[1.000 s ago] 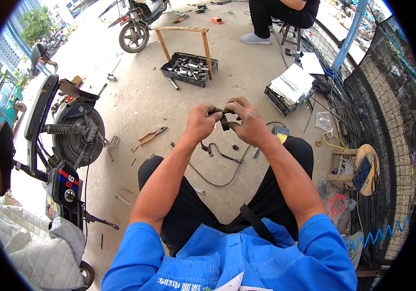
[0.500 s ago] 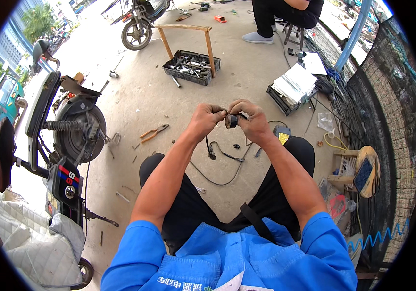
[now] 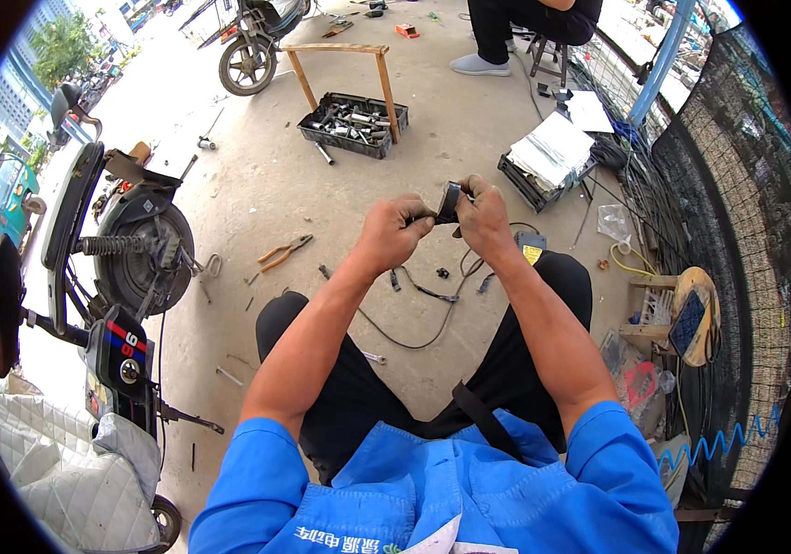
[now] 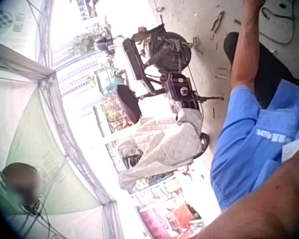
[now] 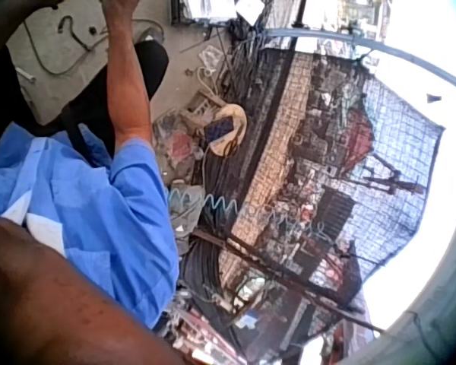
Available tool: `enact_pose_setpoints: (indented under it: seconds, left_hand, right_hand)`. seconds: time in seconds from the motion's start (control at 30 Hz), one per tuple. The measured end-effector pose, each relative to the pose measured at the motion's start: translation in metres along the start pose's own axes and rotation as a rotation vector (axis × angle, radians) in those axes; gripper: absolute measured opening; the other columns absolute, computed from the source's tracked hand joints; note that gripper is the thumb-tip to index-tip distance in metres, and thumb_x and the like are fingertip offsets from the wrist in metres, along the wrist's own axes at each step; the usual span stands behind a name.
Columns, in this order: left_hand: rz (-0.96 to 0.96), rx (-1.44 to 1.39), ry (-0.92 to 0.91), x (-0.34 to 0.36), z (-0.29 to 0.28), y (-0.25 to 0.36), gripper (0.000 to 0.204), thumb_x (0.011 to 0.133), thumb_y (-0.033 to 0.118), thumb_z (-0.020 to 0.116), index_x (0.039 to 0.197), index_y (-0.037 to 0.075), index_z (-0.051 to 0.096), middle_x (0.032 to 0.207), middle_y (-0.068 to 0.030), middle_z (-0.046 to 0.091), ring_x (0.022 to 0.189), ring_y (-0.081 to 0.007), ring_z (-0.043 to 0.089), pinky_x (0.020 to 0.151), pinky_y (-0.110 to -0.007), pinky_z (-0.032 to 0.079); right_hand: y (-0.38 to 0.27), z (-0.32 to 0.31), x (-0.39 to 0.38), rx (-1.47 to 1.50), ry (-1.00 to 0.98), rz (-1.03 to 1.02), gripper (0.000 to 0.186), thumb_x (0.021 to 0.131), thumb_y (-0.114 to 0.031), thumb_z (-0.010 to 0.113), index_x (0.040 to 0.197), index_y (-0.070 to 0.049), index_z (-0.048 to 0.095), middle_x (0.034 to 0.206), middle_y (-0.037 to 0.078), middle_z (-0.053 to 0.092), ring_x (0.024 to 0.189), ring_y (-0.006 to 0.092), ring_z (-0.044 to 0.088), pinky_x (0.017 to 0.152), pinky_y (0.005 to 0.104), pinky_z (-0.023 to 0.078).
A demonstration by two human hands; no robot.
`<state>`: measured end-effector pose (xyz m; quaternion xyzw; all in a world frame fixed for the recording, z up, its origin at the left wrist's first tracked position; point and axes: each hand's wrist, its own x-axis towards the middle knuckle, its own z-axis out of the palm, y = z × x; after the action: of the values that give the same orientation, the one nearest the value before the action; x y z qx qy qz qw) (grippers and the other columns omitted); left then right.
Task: The person sits on the ground and manipulates a black electrical wire, stripping the insulation and twisting the exposed copper strands. They then wrap the connection with black electrical tape to secure and insulate it.
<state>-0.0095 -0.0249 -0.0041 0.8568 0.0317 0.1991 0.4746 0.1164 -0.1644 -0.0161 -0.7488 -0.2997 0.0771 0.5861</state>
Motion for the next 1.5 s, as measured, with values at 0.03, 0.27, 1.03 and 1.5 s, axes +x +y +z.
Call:
enact_pose_setpoints:
  seconds: [0.03,0.27,1.03,1.5]
  left_hand:
    - [0.013,0.002,0.001,-0.001,0.001,0.004,0.009,0.084,0.001,0.068,0.092,-0.003,0.071,0.075,-0.0041,0.057,0.069,-0.0128,0.054,0.062,-0.031,0.042]
    - [0.157,0.349,0.108,-0.005,0.005,0.019,0.012,0.077,0.005,0.075,0.088,0.001,0.071,0.079,-0.0099,0.062,0.067,-0.0269,0.060,0.060,-0.037,0.045]
    - [0.232,0.518,0.177,-0.007,0.009,0.023,0.017,0.077,0.009,0.075,0.091,0.006,0.066,0.081,-0.0093,0.060,0.069,-0.0310,0.062,0.059,-0.040,0.047]
    - [0.149,0.462,0.217,-0.007,0.000,0.014,0.020,0.078,0.007,0.073,0.097,0.010,0.076,0.083,-0.0080,0.064,0.076,-0.0275,0.065,0.065,-0.038,0.049]
  right_hand:
    - [0.003,0.000,0.001,-0.047,0.022,-0.048,0.014,0.090,-0.008,0.059,0.091,0.005,0.065,0.083,0.021,0.068,0.070,0.0255,0.070,0.062,0.0364,0.055]
    - [-0.023,-0.005,-0.004,-0.109,-0.018,0.169,0.018,0.086,-0.008,0.062,0.089,0.009,0.067,0.073,0.022,0.069,0.063,0.0266,0.070,0.060,0.0366,0.055]
    - [-0.008,-0.009,0.004,-0.314,-0.242,0.346,0.036,0.087,-0.028,0.062,0.076,0.004,0.073,0.064,0.018,0.069,0.066,0.0264,0.071,0.070,0.0383,0.054]
    - [-0.021,-0.010,-0.004,-0.072,-0.285,0.280,0.034,0.093,-0.026,0.062,0.101,0.006,0.066,0.080,0.020,0.071,0.071,0.0274,0.071,0.071,0.0398,0.054]
